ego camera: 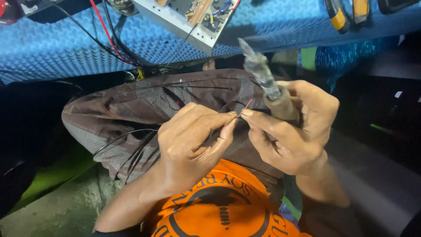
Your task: The person is preparing wires by stripping the insulation with pliers and then soldering the ends of the wires.
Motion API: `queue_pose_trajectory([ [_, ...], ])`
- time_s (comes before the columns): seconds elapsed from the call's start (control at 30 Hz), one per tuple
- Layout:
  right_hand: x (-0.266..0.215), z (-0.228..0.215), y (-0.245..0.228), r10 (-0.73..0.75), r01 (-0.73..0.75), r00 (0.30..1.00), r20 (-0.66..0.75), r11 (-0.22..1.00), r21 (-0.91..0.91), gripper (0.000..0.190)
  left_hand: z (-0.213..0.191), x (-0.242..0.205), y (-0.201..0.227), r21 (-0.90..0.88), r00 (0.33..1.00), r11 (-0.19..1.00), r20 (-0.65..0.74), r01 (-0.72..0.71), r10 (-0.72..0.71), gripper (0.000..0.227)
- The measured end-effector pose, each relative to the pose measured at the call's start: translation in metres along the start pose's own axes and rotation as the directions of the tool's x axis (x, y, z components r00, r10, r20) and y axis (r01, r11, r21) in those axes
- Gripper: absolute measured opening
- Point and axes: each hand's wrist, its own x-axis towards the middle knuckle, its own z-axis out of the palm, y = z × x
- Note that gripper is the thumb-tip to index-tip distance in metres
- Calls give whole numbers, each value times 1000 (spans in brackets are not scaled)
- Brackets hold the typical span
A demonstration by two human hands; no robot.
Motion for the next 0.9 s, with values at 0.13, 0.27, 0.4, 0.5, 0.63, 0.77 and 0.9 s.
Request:
queue_pose_trajectory([
  [0.13,12,0,-2,-24,20,998,65,998,60,17,-1,0,0,-13,999,1000,29,-20,21,5],
  [0.27,18,-3,-1,-44,36,994,100,996,78,7,0,0,1,-44,999,999,38,-4,6,4],
  [0.4,14,-1,-1,-57,48,995,87,994,100,5,2,-2,0,-67,999,998,31,-15,17,6],
  [0.5,8,-1,-6,14,-16,999,48,998,57,7,3,-3,-1,-98,999,994,28,-44,47,5],
  [0.63,11,-2,-18,165,-174,984,70,974,143,5,9,-6,-3,-127,999,990,-16,-54,52,3],
  [0.77,10,3,-27,256,-257,966,29,952,168,5,12,-8,-3,-219,1000,976,-20,-8,4,4],
  [0.9,9,5,-31,303,-300,953,14,934,192,5,13,-9,-1,-309,993,944,17,115,-116,6],
])
